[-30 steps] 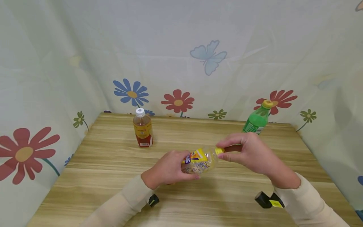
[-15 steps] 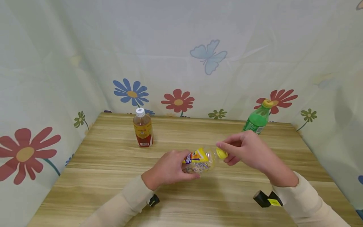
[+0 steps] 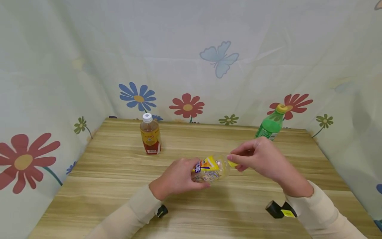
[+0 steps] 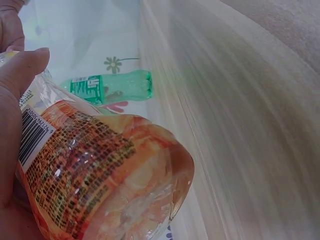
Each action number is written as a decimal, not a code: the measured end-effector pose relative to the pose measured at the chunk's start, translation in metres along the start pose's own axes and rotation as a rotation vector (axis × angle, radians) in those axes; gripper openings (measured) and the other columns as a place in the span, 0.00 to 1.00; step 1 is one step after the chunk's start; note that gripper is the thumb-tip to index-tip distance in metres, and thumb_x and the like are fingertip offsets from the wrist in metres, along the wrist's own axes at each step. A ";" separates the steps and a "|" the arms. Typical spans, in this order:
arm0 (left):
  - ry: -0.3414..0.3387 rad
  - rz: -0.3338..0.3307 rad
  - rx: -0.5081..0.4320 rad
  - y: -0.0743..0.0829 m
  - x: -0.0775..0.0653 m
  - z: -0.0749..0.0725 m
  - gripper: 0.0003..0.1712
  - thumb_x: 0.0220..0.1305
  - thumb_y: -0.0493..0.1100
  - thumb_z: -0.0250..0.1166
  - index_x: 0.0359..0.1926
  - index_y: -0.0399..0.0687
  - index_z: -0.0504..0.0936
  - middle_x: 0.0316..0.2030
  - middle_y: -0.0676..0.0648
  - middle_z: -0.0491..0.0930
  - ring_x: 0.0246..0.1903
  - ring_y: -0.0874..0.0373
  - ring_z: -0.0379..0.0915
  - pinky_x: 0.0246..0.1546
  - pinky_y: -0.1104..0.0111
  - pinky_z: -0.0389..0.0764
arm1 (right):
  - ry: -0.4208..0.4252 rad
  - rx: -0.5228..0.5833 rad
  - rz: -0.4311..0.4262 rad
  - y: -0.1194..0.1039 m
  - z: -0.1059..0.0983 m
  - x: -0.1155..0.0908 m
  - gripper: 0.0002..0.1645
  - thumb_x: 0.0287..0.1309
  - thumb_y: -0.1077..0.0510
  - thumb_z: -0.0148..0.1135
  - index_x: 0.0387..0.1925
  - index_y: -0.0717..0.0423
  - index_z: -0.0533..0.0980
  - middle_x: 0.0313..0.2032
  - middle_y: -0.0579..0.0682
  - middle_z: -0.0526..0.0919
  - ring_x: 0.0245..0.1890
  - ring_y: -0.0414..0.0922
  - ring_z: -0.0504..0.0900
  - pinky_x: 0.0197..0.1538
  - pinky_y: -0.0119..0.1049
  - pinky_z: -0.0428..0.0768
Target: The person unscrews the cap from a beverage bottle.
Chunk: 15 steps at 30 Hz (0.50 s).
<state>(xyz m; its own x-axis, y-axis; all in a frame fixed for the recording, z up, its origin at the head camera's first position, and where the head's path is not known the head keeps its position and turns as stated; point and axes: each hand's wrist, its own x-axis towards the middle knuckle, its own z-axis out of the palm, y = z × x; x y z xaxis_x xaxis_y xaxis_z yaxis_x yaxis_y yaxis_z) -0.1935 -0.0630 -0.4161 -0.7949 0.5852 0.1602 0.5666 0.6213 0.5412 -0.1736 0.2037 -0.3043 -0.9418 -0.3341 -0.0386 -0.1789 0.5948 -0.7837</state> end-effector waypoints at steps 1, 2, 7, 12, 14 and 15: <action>0.000 -0.002 0.004 0.000 0.000 0.000 0.30 0.54 0.67 0.75 0.48 0.54 0.79 0.35 0.58 0.84 0.29 0.71 0.76 0.29 0.77 0.77 | 0.004 -0.010 -0.006 0.000 0.000 0.000 0.15 0.59 0.49 0.75 0.40 0.56 0.88 0.31 0.49 0.90 0.27 0.44 0.89 0.37 0.35 0.86; -0.002 -0.007 0.005 0.000 0.000 0.000 0.31 0.54 0.68 0.75 0.48 0.54 0.79 0.35 0.58 0.84 0.29 0.71 0.76 0.29 0.77 0.77 | 0.007 -0.020 -0.014 0.000 0.001 -0.001 0.15 0.59 0.49 0.75 0.40 0.56 0.88 0.31 0.49 0.90 0.27 0.43 0.89 0.37 0.35 0.86; -0.015 -0.030 0.011 -0.001 -0.002 0.001 0.32 0.54 0.69 0.74 0.49 0.54 0.79 0.36 0.58 0.85 0.30 0.70 0.76 0.31 0.77 0.77 | 0.024 -0.042 -0.059 0.002 0.003 -0.002 0.14 0.57 0.52 0.76 0.40 0.57 0.88 0.32 0.49 0.91 0.28 0.42 0.88 0.35 0.35 0.85; -0.014 -0.033 0.020 -0.001 -0.002 0.002 0.32 0.54 0.70 0.74 0.49 0.55 0.79 0.36 0.58 0.84 0.30 0.70 0.76 0.31 0.76 0.77 | 0.036 -0.045 -0.090 0.002 0.004 -0.003 0.13 0.56 0.54 0.77 0.40 0.57 0.89 0.32 0.49 0.91 0.28 0.41 0.88 0.33 0.36 0.85; -0.011 -0.030 0.025 -0.001 -0.002 0.002 0.32 0.54 0.70 0.74 0.49 0.55 0.79 0.36 0.58 0.84 0.30 0.70 0.76 0.31 0.76 0.77 | 0.040 -0.050 -0.099 0.002 0.004 -0.003 0.12 0.56 0.54 0.77 0.40 0.56 0.89 0.33 0.49 0.91 0.28 0.40 0.87 0.33 0.36 0.85; -0.010 -0.029 0.024 -0.001 -0.003 0.002 0.32 0.54 0.70 0.74 0.49 0.55 0.79 0.36 0.58 0.85 0.30 0.70 0.76 0.31 0.76 0.77 | 0.042 -0.051 -0.103 0.001 0.004 -0.004 0.12 0.55 0.54 0.77 0.40 0.56 0.89 0.33 0.49 0.91 0.29 0.40 0.88 0.33 0.35 0.85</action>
<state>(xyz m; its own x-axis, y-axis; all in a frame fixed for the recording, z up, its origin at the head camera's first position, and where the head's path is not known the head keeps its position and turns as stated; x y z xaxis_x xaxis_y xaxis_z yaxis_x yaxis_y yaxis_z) -0.1918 -0.0643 -0.4188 -0.8090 0.5718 0.1361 0.5483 0.6507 0.5253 -0.1691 0.2028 -0.3078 -0.9287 -0.3647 0.0676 -0.2885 0.5960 -0.7493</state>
